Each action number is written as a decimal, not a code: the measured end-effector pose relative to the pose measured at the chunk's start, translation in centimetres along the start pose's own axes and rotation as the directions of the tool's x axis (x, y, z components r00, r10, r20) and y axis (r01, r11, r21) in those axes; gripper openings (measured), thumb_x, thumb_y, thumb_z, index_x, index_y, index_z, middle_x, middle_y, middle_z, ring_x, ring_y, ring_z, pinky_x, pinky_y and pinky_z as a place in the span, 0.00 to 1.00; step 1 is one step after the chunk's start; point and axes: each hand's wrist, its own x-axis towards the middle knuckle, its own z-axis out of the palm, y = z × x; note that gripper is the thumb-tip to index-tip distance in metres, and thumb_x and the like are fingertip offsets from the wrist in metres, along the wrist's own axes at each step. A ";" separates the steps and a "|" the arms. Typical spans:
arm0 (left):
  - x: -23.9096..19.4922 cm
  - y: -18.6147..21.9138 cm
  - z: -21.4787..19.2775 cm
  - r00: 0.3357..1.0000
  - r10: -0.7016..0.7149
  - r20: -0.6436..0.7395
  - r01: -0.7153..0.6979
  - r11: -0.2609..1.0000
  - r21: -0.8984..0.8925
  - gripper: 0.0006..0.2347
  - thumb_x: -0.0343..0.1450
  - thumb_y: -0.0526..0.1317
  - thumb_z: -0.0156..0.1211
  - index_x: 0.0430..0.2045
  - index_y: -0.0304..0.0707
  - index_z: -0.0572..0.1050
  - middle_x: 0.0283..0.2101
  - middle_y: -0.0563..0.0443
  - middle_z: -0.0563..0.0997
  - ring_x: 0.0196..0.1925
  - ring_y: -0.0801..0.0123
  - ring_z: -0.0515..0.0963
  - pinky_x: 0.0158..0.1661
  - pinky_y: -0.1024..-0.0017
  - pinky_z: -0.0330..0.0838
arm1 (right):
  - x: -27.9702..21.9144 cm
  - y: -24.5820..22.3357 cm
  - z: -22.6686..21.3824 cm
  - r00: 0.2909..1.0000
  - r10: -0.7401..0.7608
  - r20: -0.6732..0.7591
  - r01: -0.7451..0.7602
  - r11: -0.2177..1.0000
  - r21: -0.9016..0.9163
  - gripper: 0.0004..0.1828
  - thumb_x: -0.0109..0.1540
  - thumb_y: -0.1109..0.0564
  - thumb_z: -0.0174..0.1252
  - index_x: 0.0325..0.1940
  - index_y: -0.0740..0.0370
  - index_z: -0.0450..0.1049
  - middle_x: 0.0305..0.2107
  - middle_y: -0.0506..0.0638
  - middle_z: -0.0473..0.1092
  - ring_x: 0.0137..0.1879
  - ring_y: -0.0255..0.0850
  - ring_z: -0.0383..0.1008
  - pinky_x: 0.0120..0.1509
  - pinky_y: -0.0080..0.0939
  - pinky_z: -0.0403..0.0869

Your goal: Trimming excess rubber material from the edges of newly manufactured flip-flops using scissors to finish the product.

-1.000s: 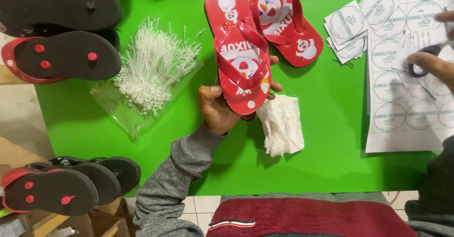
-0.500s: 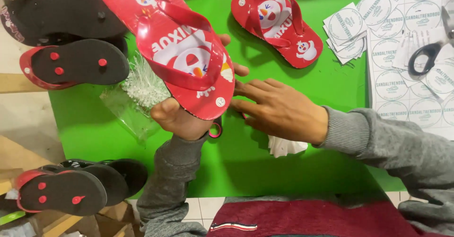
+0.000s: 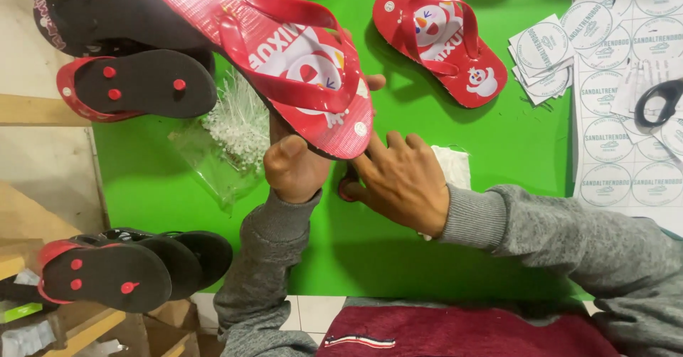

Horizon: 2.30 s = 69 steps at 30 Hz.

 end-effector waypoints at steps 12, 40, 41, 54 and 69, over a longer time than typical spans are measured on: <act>0.6 -0.1 0.9 0.979 0.176 0.097 -0.191 0.967 0.168 0.28 0.75 0.44 0.61 0.72 0.43 0.60 0.71 0.42 0.66 0.66 0.22 0.72 0.71 0.29 0.63 | 3.8 7.3 -4.7 0.829 -0.037 0.557 -0.297 0.816 0.495 0.15 0.58 0.54 0.62 0.46 0.58 0.69 0.35 0.54 0.71 0.33 0.52 0.75 0.33 0.55 0.74; 0.2 -3.0 4.9 0.988 -0.113 0.105 0.102 0.989 0.109 0.36 0.70 0.47 0.70 0.70 0.32 0.56 0.69 0.38 0.70 0.70 0.45 0.74 0.72 0.47 0.71 | -1.7 12.6 -6.2 0.966 0.190 0.174 -0.223 0.283 0.933 0.38 0.56 0.59 0.69 0.69 0.67 0.65 0.50 0.56 0.76 0.51 0.38 0.78 0.54 0.38 0.84; 0.5 -3.3 4.4 0.998 -0.049 0.032 0.041 0.978 0.204 0.35 0.69 0.47 0.71 0.69 0.34 0.58 0.67 0.39 0.72 0.68 0.52 0.76 0.69 0.54 0.74 | -2.1 12.9 -6.4 0.979 0.203 -0.021 -0.098 0.557 0.825 0.41 0.55 0.60 0.74 0.70 0.68 0.65 0.45 0.59 0.77 0.46 0.40 0.80 0.53 0.39 0.84; 0.5 -6.9 2.9 0.982 -0.070 -0.177 0.133 0.917 0.377 0.36 0.69 0.30 0.69 0.66 0.45 0.48 0.61 0.35 0.70 0.58 0.42 0.81 0.55 0.52 0.83 | -8.0 13.5 -2.0 0.973 0.028 -0.228 0.101 0.839 0.534 0.25 0.61 0.51 0.71 0.53 0.69 0.72 0.37 0.57 0.78 0.36 0.43 0.79 0.40 0.41 0.79; 0.2 -9.0 0.1 0.992 -0.117 -0.048 0.127 0.932 0.341 0.41 0.68 0.34 0.70 0.71 0.35 0.44 0.69 0.33 0.61 0.62 0.40 0.73 0.56 0.49 0.80 | -6.0 12.1 -3.1 0.903 -0.100 -0.418 0.285 0.867 0.408 0.17 0.62 0.53 0.66 0.49 0.68 0.79 0.28 0.53 0.72 0.31 0.45 0.75 0.33 0.37 0.74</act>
